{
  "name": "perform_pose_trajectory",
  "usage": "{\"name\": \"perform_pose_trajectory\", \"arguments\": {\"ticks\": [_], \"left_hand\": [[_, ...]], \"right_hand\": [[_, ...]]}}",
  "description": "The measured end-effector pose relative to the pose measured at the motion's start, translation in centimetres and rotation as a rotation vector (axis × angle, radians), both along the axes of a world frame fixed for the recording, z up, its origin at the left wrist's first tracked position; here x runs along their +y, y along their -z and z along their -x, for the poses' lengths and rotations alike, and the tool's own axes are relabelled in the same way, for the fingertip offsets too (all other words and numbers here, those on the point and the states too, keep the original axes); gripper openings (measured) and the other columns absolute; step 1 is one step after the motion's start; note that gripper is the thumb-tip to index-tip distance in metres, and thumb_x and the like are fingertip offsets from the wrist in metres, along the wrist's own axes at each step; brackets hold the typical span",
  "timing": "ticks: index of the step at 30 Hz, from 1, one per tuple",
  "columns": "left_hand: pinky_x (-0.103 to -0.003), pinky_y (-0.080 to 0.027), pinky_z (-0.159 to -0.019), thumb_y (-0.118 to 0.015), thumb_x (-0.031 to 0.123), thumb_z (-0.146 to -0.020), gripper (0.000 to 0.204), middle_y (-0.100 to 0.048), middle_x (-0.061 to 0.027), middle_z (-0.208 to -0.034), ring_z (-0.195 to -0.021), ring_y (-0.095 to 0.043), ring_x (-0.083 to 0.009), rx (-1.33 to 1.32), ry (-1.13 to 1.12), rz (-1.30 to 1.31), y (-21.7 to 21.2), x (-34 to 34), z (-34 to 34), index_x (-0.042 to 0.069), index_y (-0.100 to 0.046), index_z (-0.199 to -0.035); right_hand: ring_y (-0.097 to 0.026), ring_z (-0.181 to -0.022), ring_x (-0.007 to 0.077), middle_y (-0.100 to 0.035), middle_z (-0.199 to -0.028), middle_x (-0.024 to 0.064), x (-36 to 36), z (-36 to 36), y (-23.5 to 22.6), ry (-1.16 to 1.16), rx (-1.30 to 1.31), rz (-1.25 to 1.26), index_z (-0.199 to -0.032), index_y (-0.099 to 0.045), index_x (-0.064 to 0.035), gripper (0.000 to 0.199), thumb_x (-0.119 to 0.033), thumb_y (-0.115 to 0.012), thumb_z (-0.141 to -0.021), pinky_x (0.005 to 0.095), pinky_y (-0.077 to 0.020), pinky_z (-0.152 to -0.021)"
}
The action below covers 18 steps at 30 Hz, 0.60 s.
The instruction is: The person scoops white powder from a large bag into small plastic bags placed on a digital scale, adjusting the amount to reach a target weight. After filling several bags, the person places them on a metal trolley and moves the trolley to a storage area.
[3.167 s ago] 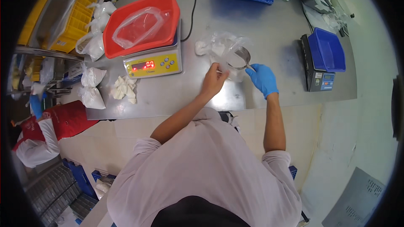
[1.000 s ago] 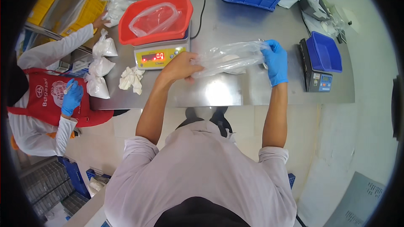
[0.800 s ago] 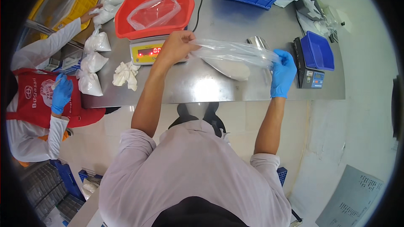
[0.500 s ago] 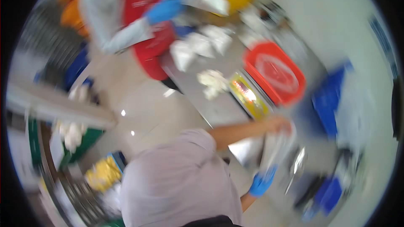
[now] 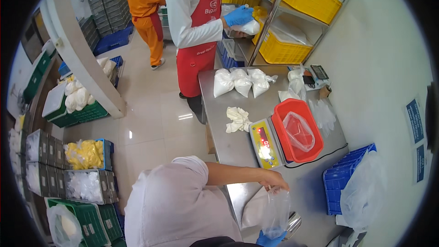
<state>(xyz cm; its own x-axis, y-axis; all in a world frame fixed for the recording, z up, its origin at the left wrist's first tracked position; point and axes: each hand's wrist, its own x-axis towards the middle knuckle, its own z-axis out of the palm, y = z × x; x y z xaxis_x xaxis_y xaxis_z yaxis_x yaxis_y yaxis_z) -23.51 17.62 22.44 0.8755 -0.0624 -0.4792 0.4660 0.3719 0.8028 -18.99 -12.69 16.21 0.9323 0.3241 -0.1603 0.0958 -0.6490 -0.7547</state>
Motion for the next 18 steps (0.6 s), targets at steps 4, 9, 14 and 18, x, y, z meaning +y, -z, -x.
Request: {"name": "perform_pose_trajectory", "arguments": {"ticks": [4,9,14,18], "left_hand": [[-0.044,-0.050,-0.067,-0.070,0.025,-0.077,0.044,-0.063,-0.0159,-0.096,-0.089,-0.064,-0.0314,-0.219,-0.017,-0.656,-0.8,-2.3,2.3,0.003,-0.053,-0.112],[-0.049,-0.050,-0.078,-0.063,0.012,-0.069,0.046,-0.062,-0.0185,-0.103,-0.098,-0.061,-0.0368,-0.143,0.219,-1.239,1.7,-1.5,-1.8,0.009,-0.053,-0.114],[-0.042,-0.050,-0.081,-0.075,0.026,-0.066,0.048,-0.065,-0.0149,-0.098,-0.096,-0.063,-0.0322,-0.229,0.354,-1.121,-1.4,3.4,1.0,0.009,-0.059,-0.109],[-0.039,-0.049,-0.078,-0.076,0.019,-0.070,0.034,-0.062,-0.0119,-0.094,-0.093,-0.061,-0.0286,-0.643,0.321,-1.104,-5.1,4.0,0.3,0.007,-0.064,-0.100]], "right_hand": [[-0.062,-0.094,0.0288,-0.062,-0.108,0.0199,0.2,1.3,-1.7,0.023,0.142,-0.063,-0.118,-0.058,0.0070,0.038,-0.009,-0.052,-0.084,0.0331,-0.0492,-0.087],[-0.062,-0.089,0.0262,-0.064,-0.103,0.0173,-1.3,4.0,-5.5,0.230,0.073,-0.189,-0.116,-0.060,0.0057,0.037,-0.003,-0.052,-0.081,0.0313,-0.0486,-0.085],[-0.051,-0.065,0.0087,-0.064,-0.095,0.0054,-3.8,1.7,-5.6,0.146,0.047,-0.225,-0.111,-0.065,-0.0012,0.038,0.000,-0.053,-0.075,0.0239,-0.0410,-0.053],[-0.048,-0.059,0.0068,-0.065,-0.084,0.0037,-4.4,0.7,-6.9,0.201,0.219,-0.247,-0.105,-0.068,-0.0046,0.025,-0.010,-0.058,-0.084,0.0233,-0.0403,-0.051]]}}
